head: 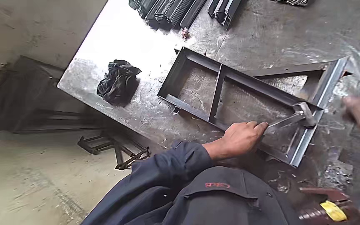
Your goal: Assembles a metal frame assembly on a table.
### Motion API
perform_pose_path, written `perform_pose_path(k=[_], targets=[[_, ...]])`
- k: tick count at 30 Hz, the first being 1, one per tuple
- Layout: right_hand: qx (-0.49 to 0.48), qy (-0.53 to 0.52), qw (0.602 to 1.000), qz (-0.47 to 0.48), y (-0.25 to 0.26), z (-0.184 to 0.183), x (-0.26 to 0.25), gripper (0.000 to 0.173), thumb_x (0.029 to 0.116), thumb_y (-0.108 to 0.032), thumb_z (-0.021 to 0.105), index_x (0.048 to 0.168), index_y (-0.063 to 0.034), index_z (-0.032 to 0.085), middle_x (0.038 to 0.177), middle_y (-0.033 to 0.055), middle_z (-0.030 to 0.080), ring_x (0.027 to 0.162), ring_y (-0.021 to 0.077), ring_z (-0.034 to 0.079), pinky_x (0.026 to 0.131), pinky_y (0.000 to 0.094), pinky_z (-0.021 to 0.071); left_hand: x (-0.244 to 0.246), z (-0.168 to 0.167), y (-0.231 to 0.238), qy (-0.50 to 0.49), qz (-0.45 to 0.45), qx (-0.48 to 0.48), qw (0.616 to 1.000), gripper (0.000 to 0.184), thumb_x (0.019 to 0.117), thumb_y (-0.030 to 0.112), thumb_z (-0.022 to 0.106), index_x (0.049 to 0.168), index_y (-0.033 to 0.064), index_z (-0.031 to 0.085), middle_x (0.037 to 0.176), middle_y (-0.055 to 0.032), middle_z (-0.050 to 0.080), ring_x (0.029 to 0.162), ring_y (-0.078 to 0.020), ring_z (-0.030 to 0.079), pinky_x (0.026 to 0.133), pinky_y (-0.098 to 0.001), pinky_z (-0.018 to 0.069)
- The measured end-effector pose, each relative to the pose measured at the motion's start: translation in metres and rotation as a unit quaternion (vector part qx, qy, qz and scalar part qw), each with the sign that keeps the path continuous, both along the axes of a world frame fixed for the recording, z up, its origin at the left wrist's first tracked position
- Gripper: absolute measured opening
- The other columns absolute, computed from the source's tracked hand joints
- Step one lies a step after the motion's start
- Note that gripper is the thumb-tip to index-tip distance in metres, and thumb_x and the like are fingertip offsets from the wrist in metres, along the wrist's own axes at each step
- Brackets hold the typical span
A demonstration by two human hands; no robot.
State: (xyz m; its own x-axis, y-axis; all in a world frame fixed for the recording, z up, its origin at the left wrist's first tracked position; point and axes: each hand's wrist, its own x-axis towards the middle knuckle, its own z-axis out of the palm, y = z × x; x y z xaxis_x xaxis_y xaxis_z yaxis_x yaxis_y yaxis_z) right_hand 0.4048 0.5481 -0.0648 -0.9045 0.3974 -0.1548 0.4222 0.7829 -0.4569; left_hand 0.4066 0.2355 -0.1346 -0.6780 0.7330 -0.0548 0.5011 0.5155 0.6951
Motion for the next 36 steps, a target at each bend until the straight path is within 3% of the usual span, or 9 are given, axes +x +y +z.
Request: perform_pose_path(k=[2, 4, 7, 10, 15, 18, 24, 29, 36], targets=[[-0.076, -0.015, 0.997, -0.023, -0.052, 0.008, 0.052, 0.053, 0.1006, -0.053, 0.055, 0.103, -0.0026, 0.07, 0.079, 0.0063, 0.068, 0.065, 0.0136, 0.067, 0.064, 0.0373, 0.0596, 0.0, 0.007, -0.002, -0.042, 0.01, 0.025, 0.999, 0.041, 0.1027, 0.024, 0.056, 0.14, 0.0067, 0.062, 0.115, -0.0156, 0.073, 0.103, -0.0305, 0.072, 0.087, -0.0476, 0.0572], [-0.164, 0.009, 0.985, -0.056, -0.095, 0.008, 0.084, 0.045, 0.1014, -0.045, 0.058, 0.117, -0.0032, 0.068, 0.083, 0.0019, 0.072, 0.065, 0.0077, 0.069, 0.06, 0.0274, 0.0603, 0.007, 0.017, -0.002, -0.044, 0.014, 0.051, 0.998, 0.042, 0.1027, 0.023, 0.056, 0.139, 0.0039, 0.061, 0.116, -0.0171, 0.073, 0.105, -0.0306, 0.072, 0.089, -0.0475, 0.057], [-0.243, 0.081, 0.958, -0.128, -0.137, 0.0, 0.1, 0.064, 0.1014, -0.044, 0.059, 0.149, -0.003, 0.045, 0.104, 0.0094, 0.072, 0.078, 0.0126, 0.074, 0.067, 0.0299, 0.064, 0.027, 0.029, -0.001, 0.024, -0.009, 0.111, 0.993, 0.04, 0.1009, 0.02, 0.059, 0.136, 0.0006, 0.064, 0.111, -0.0175, 0.074, 0.099, -0.0299, 0.073, 0.085, -0.0448, 0.0594], [-0.28, 0.235, 0.91, -0.196, -0.156, -0.007, 0.114, 0.054, 0.1018, -0.032, 0.062, 0.143, -0.0004, 0.046, 0.115, 0.0071, 0.068, 0.098, 0.0097, 0.07, 0.09, 0.0292, 0.0592, 0.051, 0.036, 0.001, 0.092, -0.074, 0.186, 0.975, 0.041, 0.0975, 0.019, 0.066, 0.133, -0.0022, 0.066, 0.102, -0.0169, 0.075, 0.09, -0.0284, 0.074, 0.079, -0.0409, 0.0607], [-0.371, 0.335, 0.813, -0.297, -0.167, -0.004, 0.168, 0.017, 0.1038, -0.011, 0.044, 0.117, -0.0056, 0.053, 0.08, -0.002, 0.064, 0.065, 0.0102, 0.065, 0.065, 0.028, 0.0605, 0.051, 0.054, -0.021, 0.087, -0.269, 0.136, 0.949, 0.063, 0.0969, 0.048, 0.067, 0.144, 0.0068, 0.06, 0.122, -0.0144, 0.071, 0.113, -0.0292, 0.067, 0.096, -0.0463, 0.0537], [-0.368, 0.264, 0.807, -0.38, -0.172, -0.006, 0.21, 0.017, 0.106, -0.008, 0.041, 0.117, -0.0108, 0.054, 0.071, -0.0038, 0.056, 0.049, 0.0051, 0.051, 0.045, 0.0197, 0.0485, 0.022, 0.039, -0.045, 0.174, -0.199, 0.071, 0.962, 0.043, 0.0929, 0.03, 0.073, 0.13, 0.0087, 0.069, 0.127, -0.0147, 0.069, 0.116, -0.0323, 0.066, 0.095, -0.0517, 0.0537], [-0.317, 0.147, 0.857, -0.379, -0.179, -0.033, 0.253, 0.04, 0.1061, -0.014, 0.052, 0.146, -0.0139, 0.05, 0.078, 0.0068, 0.059, 0.05, 0.0134, 0.057, 0.047, 0.0291, 0.0544, -0.025, -0.007, -0.063, 0.178, -0.198, -0.08, 0.961, 0.028, 0.1008, 0.02, 0.064, 0.125, 0.0113, 0.073, 0.11, -0.0158, 0.075, 0.097, -0.0382, 0.073, 0.082, -0.0597, 0.0576], [-0.32, 0.154, 0.845, -0.401, -0.193, -0.046, 0.245, 0.048, 0.1081, -0.018, 0.051, 0.155, -0.0138, 0.039, 0.078, 0.0057, 0.056, 0.051, 0.0122, 0.055, 0.048, 0.0276, 0.0518, -0.021, -0.005, -0.063, 0.155, -0.193, -0.089, 0.965, 0.028, 0.1032, 0.019, 0.06, 0.128, 0.0127, 0.072, 0.116, -0.0149, 0.074, 0.103, -0.0379, 0.073, 0.088, -0.0608, 0.0562], [-0.374, 0.172, 0.813, -0.412, -0.195, -0.055, 0.24, 0.046, 0.1074, -0.015, 0.053, 0.152, -0.0147, 0.043, 0.079, 0.0063, 0.056, 0.051, 0.0116, 0.052, 0.046, 0.0257, 0.0491, -0.026, -0.007, -0.063, 0.159, -0.208, -0.07, 0.963, 0.028, 0.1035, 0.021, 0.06, 0.127, 0.0139, 0.073, 0.113, -0.0142, 0.075, 0.1, -0.0361, 0.073, 0.087, -0.0602, 0.0566]])
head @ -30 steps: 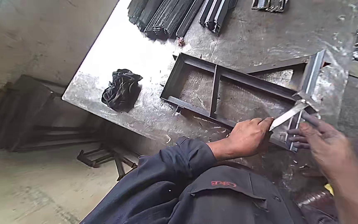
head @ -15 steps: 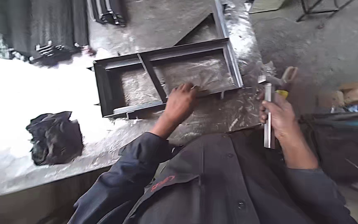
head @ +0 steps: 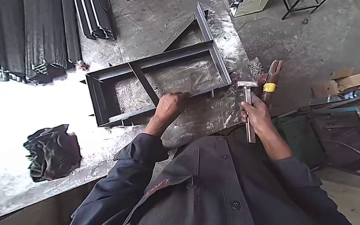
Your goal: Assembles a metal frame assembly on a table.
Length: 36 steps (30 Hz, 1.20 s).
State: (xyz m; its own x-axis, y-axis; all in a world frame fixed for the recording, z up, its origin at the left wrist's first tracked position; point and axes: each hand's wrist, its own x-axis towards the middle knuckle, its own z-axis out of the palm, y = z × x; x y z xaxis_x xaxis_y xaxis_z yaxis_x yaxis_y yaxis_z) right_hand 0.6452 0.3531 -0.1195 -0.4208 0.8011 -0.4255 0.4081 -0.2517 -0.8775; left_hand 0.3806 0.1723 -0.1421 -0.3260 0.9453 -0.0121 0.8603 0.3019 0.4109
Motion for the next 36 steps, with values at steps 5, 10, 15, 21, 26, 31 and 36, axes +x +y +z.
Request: perform_pose_path(k=[5, 10, 15, 21, 26, 31, 36], targets=[[0.0, -0.006, 1.0, -0.007, -0.008, -0.001, -0.009, 0.043, 0.1076, -0.014, 0.052, 0.149, -0.0097, 0.042, 0.081, 0.0074, 0.057, 0.052, 0.0123, 0.054, 0.048, 0.0271, 0.0505, -0.001, -0.003, -0.001, 0.006, -0.008, 0.004, 1.0, 0.029, 0.1041, 0.02, 0.058, 0.129, 0.0132, 0.072, 0.114, -0.015, 0.075, 0.101, -0.0362, 0.074, 0.087, -0.0597, 0.0565], [0.0, -0.001, 1.0, 0.002, 0.0, -0.002, -0.007, 0.052, 0.1077, -0.015, 0.053, 0.157, -0.0148, 0.037, 0.082, 0.0081, 0.059, 0.051, 0.0128, 0.054, 0.046, 0.0265, 0.0499, -0.002, -0.004, 0.0, 0.011, -0.013, 0.01, 1.0, 0.029, 0.1038, 0.017, 0.057, 0.128, 0.0113, 0.072, 0.117, -0.0144, 0.075, 0.104, -0.0348, 0.074, 0.089, -0.0585, 0.0572], [-0.044, -0.012, 0.998, 0.05, 0.0, 0.001, -0.004, 0.056, 0.1078, -0.015, 0.051, 0.16, -0.0152, 0.032, 0.083, 0.0082, 0.057, 0.053, 0.013, 0.053, 0.049, 0.0273, 0.0504, -0.005, -0.002, 0.0, -0.008, -0.019, -0.012, 1.0, 0.03, 0.1019, 0.015, 0.06, 0.129, 0.0109, 0.072, 0.113, -0.0148, 0.075, 0.101, -0.0353, 0.074, 0.088, -0.06, 0.0571], [-0.015, -0.003, 0.998, 0.067, 0.02, 0.012, 0.023, 0.057, 0.107, -0.016, 0.054, 0.16, -0.0164, 0.033, 0.08, 0.0071, 0.062, 0.049, 0.0112, 0.053, 0.045, 0.024, 0.0485, -0.021, 0.044, 0.058, -0.07, 0.034, -0.148, 0.986, 0.066, 0.1071, 0.059, 0.037, 0.085, 0.0058, 0.069, 0.08, -0.0178, 0.068, 0.08, -0.0395, 0.069, 0.071, -0.0668, 0.0526], [-0.018, -0.009, 0.998, 0.063, 0.026, 0.017, 0.03, 0.059, 0.1046, -0.014, 0.058, 0.159, -0.0137, 0.035, 0.08, 0.0056, 0.064, 0.048, 0.0092, 0.053, 0.044, 0.0224, 0.048, -0.015, 0.04, 0.201, -0.174, 0.113, -0.148, 0.967, 0.068, 0.1073, 0.059, 0.035, 0.092, 0.0037, 0.071, 0.082, -0.0101, 0.074, 0.073, -0.0237, 0.073, 0.075, -0.0508, 0.06], [-0.011, 0.0, 0.998, 0.055, 0.039, 0.023, 0.043, 0.062, 0.1024, -0.015, 0.061, 0.159, -0.0126, 0.036, 0.083, 0.0035, 0.067, 0.049, 0.0093, 0.056, 0.045, 0.0225, 0.0501, 0.009, 0.033, 0.25, -0.209, 0.188, -0.2, 0.939, 0.042, 0.1038, 0.036, 0.048, 0.105, -0.0021, 0.066, 0.102, -0.0219, 0.07, 0.093, -0.0346, 0.071, 0.082, -0.0572, 0.056], [0.008, -0.003, 0.999, 0.049, 0.053, 0.034, 0.04, 0.054, 0.102, -0.018, 0.06, 0.154, -0.0144, 0.045, 0.081, 0.0028, 0.068, 0.05, 0.0098, 0.057, 0.044, 0.023, 0.0507, 0.009, 0.03, 0.25, -0.2, 0.186, -0.208, 0.939, 0.042, 0.1065, 0.035, 0.045, 0.1, -0.0011, 0.066, 0.096, -0.021, 0.07, 0.085, -0.0334, 0.071, 0.077, -0.0557, 0.0568]])
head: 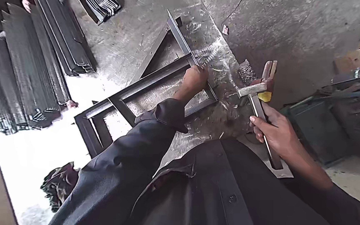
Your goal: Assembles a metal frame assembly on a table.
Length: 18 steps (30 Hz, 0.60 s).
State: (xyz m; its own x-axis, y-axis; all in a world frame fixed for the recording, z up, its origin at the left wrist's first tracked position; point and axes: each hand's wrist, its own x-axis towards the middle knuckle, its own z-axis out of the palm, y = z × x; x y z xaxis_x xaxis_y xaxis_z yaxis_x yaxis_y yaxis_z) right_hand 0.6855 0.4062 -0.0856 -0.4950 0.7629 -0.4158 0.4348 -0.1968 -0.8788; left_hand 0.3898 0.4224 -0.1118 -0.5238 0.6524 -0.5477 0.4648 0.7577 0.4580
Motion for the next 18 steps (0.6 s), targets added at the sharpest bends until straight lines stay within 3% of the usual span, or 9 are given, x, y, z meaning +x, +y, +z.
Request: perform_pose_path(k=[3, 5, 7, 9, 11, 13, 15, 16, 18], targets=[[0.0, 0.014, 1.0, 0.007, 0.01, 0.008, -0.022, 0.044, 0.1033, -0.017, 0.058, 0.146, -0.0134, 0.052, 0.079, 0.0048, 0.065, 0.05, 0.0113, 0.058, 0.046, 0.0241, 0.0527, -0.002, -0.004, -0.006, -0.039, -0.007, 0.009, 0.999, 0.05, 0.1092, 0.04, 0.041, 0.094, -0.0001, 0.066, 0.086, -0.0167, 0.069, 0.074, -0.028, 0.07, 0.072, -0.0504, 0.0574], [-0.004, 0.056, 0.998, -0.008, 0.017, 0.015, -0.044, 0.027, 0.1056, -0.017, 0.056, 0.13, -0.0087, 0.062, 0.079, 0.0062, 0.066, 0.052, 0.0124, 0.059, 0.048, 0.0239, 0.0536, -0.01, -0.007, -0.014, -0.111, 0.006, 0.058, 0.992, 0.06, 0.1099, 0.048, 0.04, 0.088, -0.0007, 0.065, 0.074, -0.0124, 0.068, 0.062, -0.0224, 0.068, 0.064, -0.0442, 0.0586], [-0.001, 0.095, 0.995, -0.026, 0.02, 0.022, -0.066, 0.022, 0.1077, -0.022, 0.053, 0.119, -0.0064, 0.065, 0.083, 0.0053, 0.068, 0.059, 0.0132, 0.062, 0.056, 0.0256, 0.0558, -0.009, 0.007, -0.036, -0.177, 0.002, 0.1, 0.979, 0.067, 0.1096, 0.054, 0.036, 0.09, -0.0017, 0.068, 0.075, -0.012, 0.072, 0.063, -0.0221, 0.071, 0.066, -0.0443, 0.0616], [0.026, 0.121, 0.991, -0.041, 0.019, 0.028, -0.088, 0.026, 0.108, -0.027, 0.052, 0.122, -0.0084, 0.064, 0.09, 0.0025, 0.071, 0.069, 0.0112, 0.066, 0.064, 0.0267, 0.0584, 0.005, 0.032, -0.069, -0.242, -0.024, 0.159, 0.957, 0.063, 0.1074, 0.055, 0.044, 0.102, -0.0017, 0.072, 0.082, -0.0125, 0.075, 0.07, -0.0226, 0.075, 0.07, -0.0455, 0.0648], [0.043, 0.133, 0.99, -0.032, 0.013, 0.034, -0.106, 0.033, 0.1072, -0.033, 0.054, 0.132, -0.0121, 0.059, 0.101, 0.0001, 0.072, 0.081, 0.0093, 0.069, 0.072, 0.0263, 0.0586, 0.034, 0.052, -0.101, -0.325, -0.047, 0.2, 0.923, 0.049, 0.1014, 0.046, 0.063, 0.12, 0.0012, 0.066, 0.091, -0.0106, 0.075, 0.077, -0.0196, 0.075, 0.072, -0.041, 0.066], [0.039, 0.139, 0.989, 0.009, 0.005, 0.038, -0.123, 0.037, 0.1074, -0.035, 0.053, 0.138, -0.0146, 0.051, 0.107, -0.0003, 0.071, 0.084, 0.009, 0.068, 0.073, 0.0253, 0.0569, 0.058, 0.058, -0.121, -0.357, -0.045, 0.228, 0.905, 0.05, 0.0938, 0.031, 0.078, 0.13, 0.0049, 0.056, 0.097, -0.0066, 0.075, 0.079, -0.014, 0.075, 0.073, -0.0336, 0.066], [0.038, 0.153, 0.986, 0.049, -0.002, 0.036, -0.142, 0.036, 0.1067, -0.031, 0.055, 0.138, -0.0129, 0.05, 0.108, 0.001, 0.071, 0.086, 0.0094, 0.068, 0.074, 0.0257, 0.057, 0.066, 0.062, -0.133, -0.381, 0.025, 0.255, 0.889, 0.04, 0.0936, 0.012, 0.075, 0.127, 0.0014, 0.055, 0.088, -0.0072, 0.074, 0.072, -0.0138, 0.074, 0.068, -0.0305, 0.0654], [0.043, 0.16, 0.983, 0.078, -0.003, 0.033, -0.149, 0.036, 0.1063, -0.028, 0.056, 0.137, -0.0098, 0.051, 0.109, 0.0026, 0.072, 0.091, 0.0102, 0.07, 0.08, 0.0278, 0.0587, 0.064, 0.062, -0.14, -0.38, 0.071, 0.271, 0.882, 0.035, 0.093, 0.005, 0.069, 0.124, 0.0005, 0.055, 0.082, -0.007, 0.072, 0.066, -0.0134, 0.071, 0.061, -0.029, 0.0626], [0.103, 0.12, 0.974, 0.161, 0.002, 0.027, -0.159, 0.034, 0.1055, -0.03, 0.058, 0.131, -0.0078, 0.057, 0.104, 0.0021, 0.072, 0.089, 0.0083, 0.071, 0.081, 0.0276, 0.0598, 0.054, 0.056, -0.161, -0.336, 0.143, 0.294, 0.883, 0.037, 0.092, 0.006, 0.061, 0.128, 0.0027, 0.057, 0.07, -0.0012, 0.062, 0.054, -0.008, 0.057, 0.05, -0.024, 0.0487]])
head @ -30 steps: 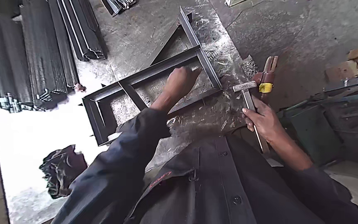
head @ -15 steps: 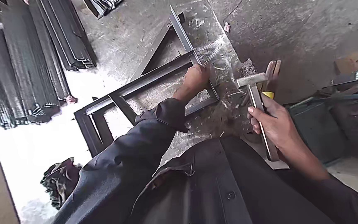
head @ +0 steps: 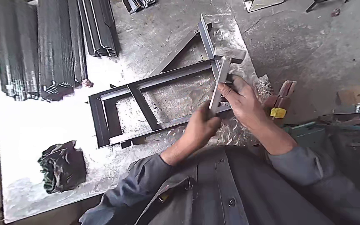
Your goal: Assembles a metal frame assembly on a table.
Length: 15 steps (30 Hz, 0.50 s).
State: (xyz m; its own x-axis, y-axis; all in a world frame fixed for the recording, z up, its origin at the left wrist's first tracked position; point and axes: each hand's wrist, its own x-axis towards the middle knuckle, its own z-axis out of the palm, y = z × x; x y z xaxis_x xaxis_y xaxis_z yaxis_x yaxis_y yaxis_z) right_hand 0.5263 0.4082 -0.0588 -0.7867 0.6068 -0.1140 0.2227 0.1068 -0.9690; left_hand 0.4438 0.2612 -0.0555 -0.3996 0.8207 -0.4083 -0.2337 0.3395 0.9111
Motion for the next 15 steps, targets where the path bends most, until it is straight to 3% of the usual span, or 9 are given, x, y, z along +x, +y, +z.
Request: perform_pose_path(k=[2, 4, 5, 7, 9, 12, 15], targets=[[0.191, -0.055, 0.98, 0.031, 0.02, -0.019, -0.012, 0.034, 0.1029, -0.038, 0.06, 0.116, -0.0078, 0.069, 0.096, 0.0041, 0.071, 0.083, 0.0131, 0.068, 0.075, 0.035, 0.0573, -0.016, -0.009, -0.023, 0.026, 0.036, -0.003, 0.999, 0.035, 0.0937, 0.008, 0.058, 0.129, 0.0039, 0.06, 0.062, 0.0027, 0.054, 0.047, -0.0051, 0.048, 0.044, -0.0214, 0.0418], [0.35, -0.159, 0.923, 0.03, 0.042, -0.032, -0.023, 0.043, 0.0981, -0.046, 0.064, 0.11, -0.0056, 0.07, 0.105, 0.016, 0.066, 0.097, 0.0322, 0.066, 0.084, 0.0516, 0.0543, -0.029, -0.022, -0.042, 0.042, 0.045, -0.021, 0.998, 0.033, 0.094, 0.011, 0.059, 0.126, 0.0045, 0.062, 0.06, 0.0031, 0.051, 0.045, -0.0054, 0.046, 0.044, -0.0218, 0.0411], [0.384, -0.218, 0.897, 0.028, 0.05, -0.035, -0.031, 0.049, 0.0941, -0.051, 0.068, 0.11, -0.0045, 0.069, 0.108, 0.0202, 0.063, 0.104, 0.0391, 0.063, 0.086, 0.0562, 0.0518, -0.034, -0.028, -0.048, 0.034, 0.052, -0.034, 0.997, 0.032, 0.0941, 0.01, 0.059, 0.125, 0.0042, 0.062, 0.06, 0.0024, 0.051, 0.045, -0.0056, 0.046, 0.044, -0.0218, 0.0405], [0.395, -0.329, 0.857, 0.043, 0.063, -0.039, -0.047, 0.052, 0.0919, -0.053, 0.069, 0.112, -0.0054, 0.068, 0.114, 0.0221, 0.063, 0.11, 0.0423, 0.062, 0.086, 0.0587, 0.0504, -0.04, -0.037, -0.05, 0.006, 0.071, -0.051, 0.996, 0.029, 0.0953, 0.007, 0.058, 0.123, 0.0022, 0.063, 0.06, 0.001, 0.051, 0.045, -0.0056, 0.044, 0.043, -0.0209, 0.0379], [0.386, -0.402, 0.827, 0.071, 0.069, -0.042, -0.059, 0.046, 0.098, -0.049, 0.06, 0.112, -0.0057, 0.067, 0.114, 0.0213, 0.066, 0.11, 0.0414, 0.064, 0.085, 0.0601, 0.0501, -0.047, -0.047, -0.047, -0.016, 0.08, -0.047, 0.996, 0.028, 0.0959, 0.005, 0.057, 0.123, 0.0012, 0.063, 0.061, 0.0008, 0.052, 0.046, -0.0052, 0.043, 0.044, -0.0204, 0.0376], [0.392, -0.417, 0.813, 0.111, 0.068, -0.052, -0.058, 0.045, 0.1068, -0.041, 0.041, 0.103, -0.0065, 0.07, 0.109, 0.0183, 0.071, 0.106, 0.0372, 0.069, 0.082, 0.0588, 0.052, -0.057, -0.051, -0.038, -0.04, 0.082, -0.032, 0.995, 0.03, 0.0948, 0.004, 0.055, 0.124, 0.0006, 0.063, 0.062, 0.0013, 0.05, 0.046, -0.0044, 0.042, 0.044, -0.0196, 0.0369], [0.398, -0.401, 0.814, 0.133, 0.071, -0.059, -0.055, 0.045, 0.1081, -0.04, 0.04, 0.102, -0.0067, 0.07, 0.111, 0.0165, 0.071, 0.109, 0.0346, 0.068, 0.085, 0.0569, 0.0511, -0.062, -0.055, -0.026, -0.049, 0.088, -0.047, 0.994, 0.027, 0.0958, 0.005, 0.059, 0.122, 0.001, 0.065, 0.063, -0.0008, 0.052, 0.048, -0.0062, 0.044, 0.044, -0.0207, 0.0377]])
